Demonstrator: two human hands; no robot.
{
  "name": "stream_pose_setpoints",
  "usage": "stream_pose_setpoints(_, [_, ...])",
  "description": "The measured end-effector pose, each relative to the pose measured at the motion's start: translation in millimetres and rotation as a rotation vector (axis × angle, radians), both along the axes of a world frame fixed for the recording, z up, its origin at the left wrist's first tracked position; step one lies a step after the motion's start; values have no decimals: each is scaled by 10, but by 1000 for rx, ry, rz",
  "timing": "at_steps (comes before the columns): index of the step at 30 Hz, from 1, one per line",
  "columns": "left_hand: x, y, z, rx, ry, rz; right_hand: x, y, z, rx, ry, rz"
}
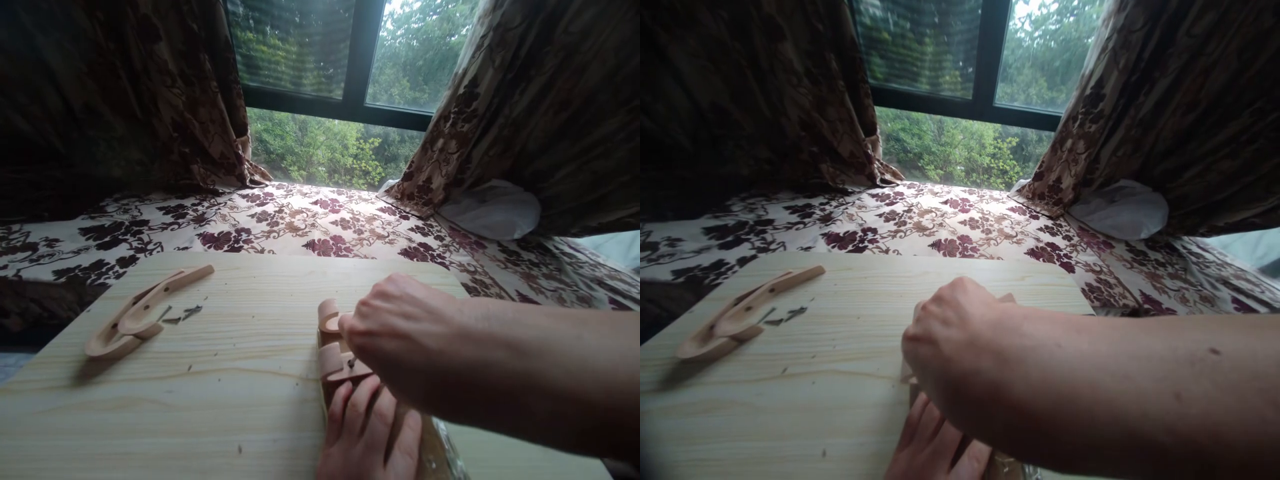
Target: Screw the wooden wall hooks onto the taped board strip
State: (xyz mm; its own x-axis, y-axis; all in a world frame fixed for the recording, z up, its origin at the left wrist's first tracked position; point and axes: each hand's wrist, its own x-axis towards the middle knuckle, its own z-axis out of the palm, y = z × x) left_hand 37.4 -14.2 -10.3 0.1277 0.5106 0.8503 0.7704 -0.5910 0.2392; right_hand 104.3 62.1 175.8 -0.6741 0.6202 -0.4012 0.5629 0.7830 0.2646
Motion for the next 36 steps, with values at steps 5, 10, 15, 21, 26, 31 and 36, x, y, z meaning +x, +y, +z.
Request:
stream_pose_setpoints(5, [111,-10,-14,32,-128,50,15,-75,-45,28,121,93])
stream_pose_setpoints(10, [120,-50,-82,-45,-89,46,36,-141,-119,130,155,218])
stream_pose_setpoints(15, [108,-33,-118,-3,-98,-7,80,-105,-142,121,219,110])
stream_pose_setpoints(21, [-29,-24,30,-20,91,-70,107,-48,-84,54,241,26])
stream_pose_setpoints(26, [59,-36,38,0,-82,54,60,-171,2,41,259,138])
stream_pose_setpoints(31, [158,-69,-134,-83,-146,60,27,-201,-75,20,165,232])
stream_pose_setpoints(36, [92,-39,-129,21,-104,15,15,14,-29,-48,94,55])
